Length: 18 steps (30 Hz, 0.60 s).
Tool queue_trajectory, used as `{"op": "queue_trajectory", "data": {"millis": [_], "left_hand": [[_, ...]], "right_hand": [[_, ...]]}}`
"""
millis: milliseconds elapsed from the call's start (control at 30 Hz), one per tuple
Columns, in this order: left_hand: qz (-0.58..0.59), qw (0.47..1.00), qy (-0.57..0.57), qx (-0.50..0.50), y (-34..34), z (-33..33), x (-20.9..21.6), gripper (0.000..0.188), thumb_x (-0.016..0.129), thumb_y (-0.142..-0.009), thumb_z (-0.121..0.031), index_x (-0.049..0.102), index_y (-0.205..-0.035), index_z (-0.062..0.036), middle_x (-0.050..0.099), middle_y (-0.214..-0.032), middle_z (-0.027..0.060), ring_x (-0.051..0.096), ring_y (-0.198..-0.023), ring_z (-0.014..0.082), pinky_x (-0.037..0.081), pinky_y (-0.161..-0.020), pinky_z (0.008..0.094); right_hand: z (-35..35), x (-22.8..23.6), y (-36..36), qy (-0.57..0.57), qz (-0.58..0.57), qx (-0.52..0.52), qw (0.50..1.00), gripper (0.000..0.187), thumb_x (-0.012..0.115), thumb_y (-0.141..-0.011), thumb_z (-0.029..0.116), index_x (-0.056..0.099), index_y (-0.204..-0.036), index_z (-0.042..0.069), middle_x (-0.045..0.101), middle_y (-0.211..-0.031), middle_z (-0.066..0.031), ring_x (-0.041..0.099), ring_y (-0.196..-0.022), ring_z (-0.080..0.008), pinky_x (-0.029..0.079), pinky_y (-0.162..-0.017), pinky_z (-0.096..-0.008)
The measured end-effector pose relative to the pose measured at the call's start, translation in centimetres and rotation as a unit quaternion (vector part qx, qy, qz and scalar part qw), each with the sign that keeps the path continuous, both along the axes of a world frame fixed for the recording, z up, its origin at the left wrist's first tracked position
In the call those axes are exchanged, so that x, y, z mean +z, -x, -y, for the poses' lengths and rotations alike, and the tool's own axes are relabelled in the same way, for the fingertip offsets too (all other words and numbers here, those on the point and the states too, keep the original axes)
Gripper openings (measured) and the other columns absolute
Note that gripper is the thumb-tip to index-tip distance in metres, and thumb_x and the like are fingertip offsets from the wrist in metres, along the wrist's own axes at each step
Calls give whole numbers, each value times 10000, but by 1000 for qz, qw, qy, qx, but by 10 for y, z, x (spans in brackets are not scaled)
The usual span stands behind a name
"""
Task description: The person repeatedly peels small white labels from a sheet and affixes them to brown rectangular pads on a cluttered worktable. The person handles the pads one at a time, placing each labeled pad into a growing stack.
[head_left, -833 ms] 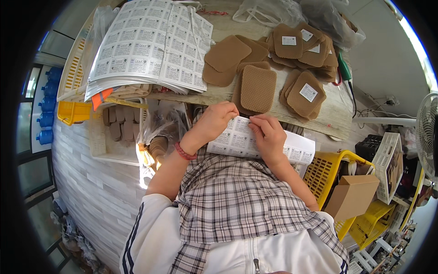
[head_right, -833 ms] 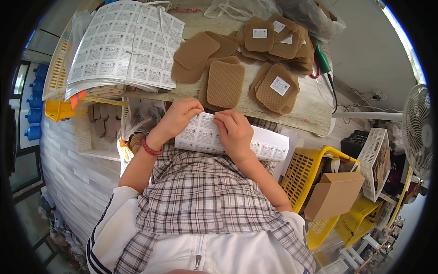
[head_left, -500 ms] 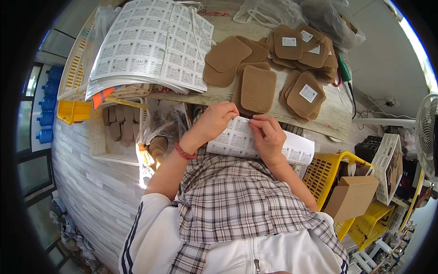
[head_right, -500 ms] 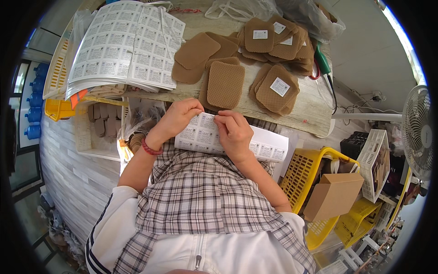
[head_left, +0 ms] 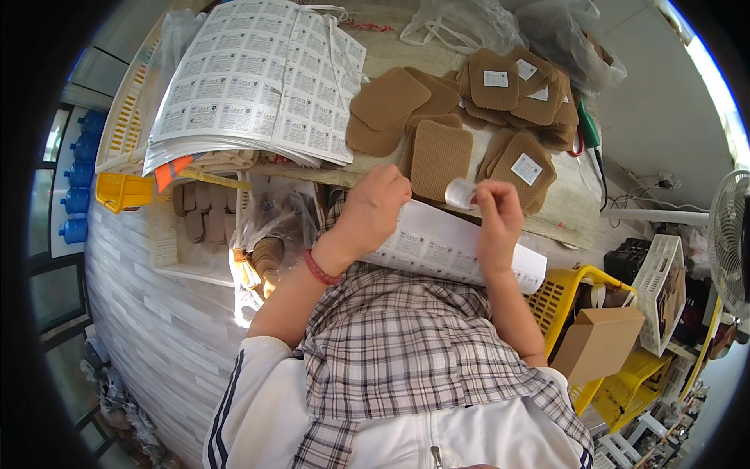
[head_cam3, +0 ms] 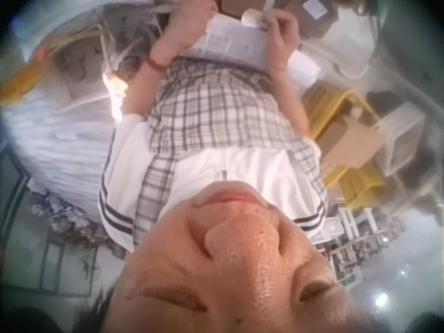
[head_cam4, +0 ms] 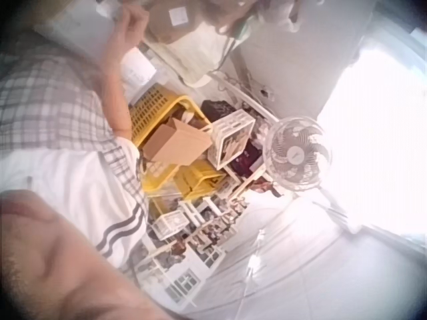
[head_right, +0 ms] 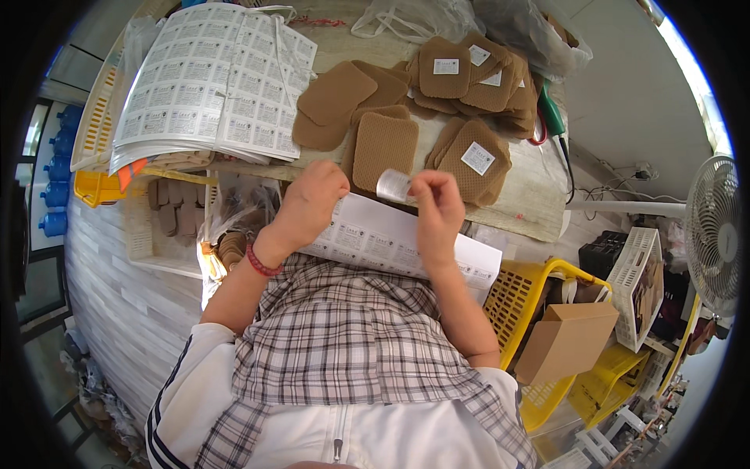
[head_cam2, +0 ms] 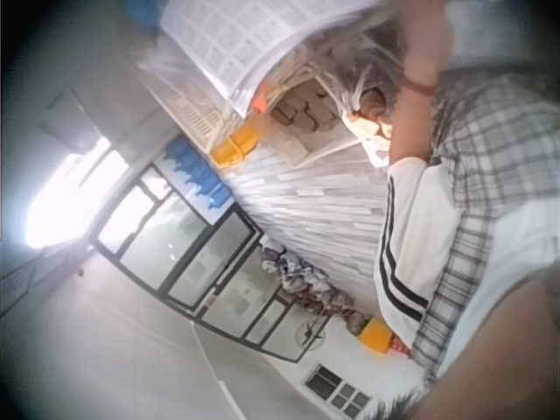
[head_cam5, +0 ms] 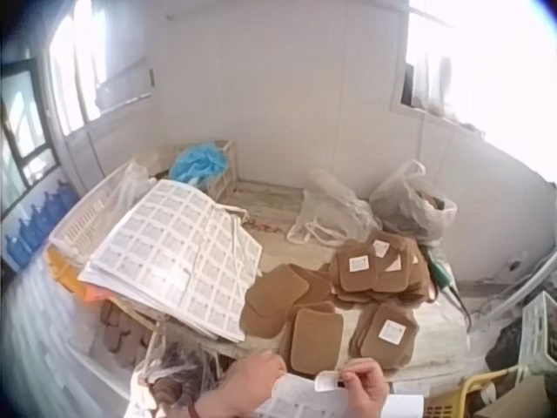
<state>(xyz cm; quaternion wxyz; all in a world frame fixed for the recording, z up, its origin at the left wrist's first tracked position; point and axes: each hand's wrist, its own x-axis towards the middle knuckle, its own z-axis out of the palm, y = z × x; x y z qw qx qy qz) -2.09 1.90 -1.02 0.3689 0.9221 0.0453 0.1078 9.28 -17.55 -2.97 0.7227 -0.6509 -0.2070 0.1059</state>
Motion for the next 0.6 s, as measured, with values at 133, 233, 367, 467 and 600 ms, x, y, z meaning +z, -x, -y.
{"op": "queue_trajectory", "data": {"millis": [133, 233, 367, 467, 600], "left_hand": [[134, 989, -58, -21, -10, 16, -12, 83, 573, -901, -48, 606, -922, 25, 620, -1243, 204, 564, -1210, 390, 466, -994, 442], [116, 989, -88, -36, -15, 16, -20, 79, 571, -883, -30, 603, -921, 32, 604, -1286, 240, 528, -1292, 419, 442, -1065, 476], [119, 988, -90, -31, -17, 15, -21, 125, 533, -869, -12, 589, -958, 55, 607, -1263, 247, 549, -1265, 426, 436, -1070, 502], [120, 989, -86, -30, -18, 14, -21, 92, 573, -865, -15, 598, -923, 52, 607, -1272, 251, 553, -1261, 428, 451, -1056, 490], [118, 989, -82, -31, -19, 13, -19, 96, 567, -863, -8, 595, -924, 60, 606, -1271, 254, 555, -1256, 435, 453, -1055, 496]], "right_hand": [[-10, 0, -52, 85, -52, 29, 995, 71, 633, -996, 75, 620, -974, 9, 597, -824, 14, 533, -742, -61, 448, -675, -218], [-26, 1, -70, 123, -54, 55, 989, 72, 633, -994, 75, 624, -969, 8, 594, -801, 16, 522, -707, -60, 442, -640, -223], [-40, -18, -79, 150, -84, 65, 983, 78, 669, -968, 87, 654, -956, 11, 611, -785, 12, 529, -698, -63, 448, -640, -225], [-45, -19, -77, 194, -67, 48, 978, 79, 684, -953, 87, 667, -955, 10, 627, -792, 7, 538, -703, -68, 457, -649, -232], [-47, -23, -78, 215, -49, 40, 974, 90, 686, -948, 91, 671, -965, 5, 649, -809, -7, 560, -732, -87, 476, -690, -254]]}}
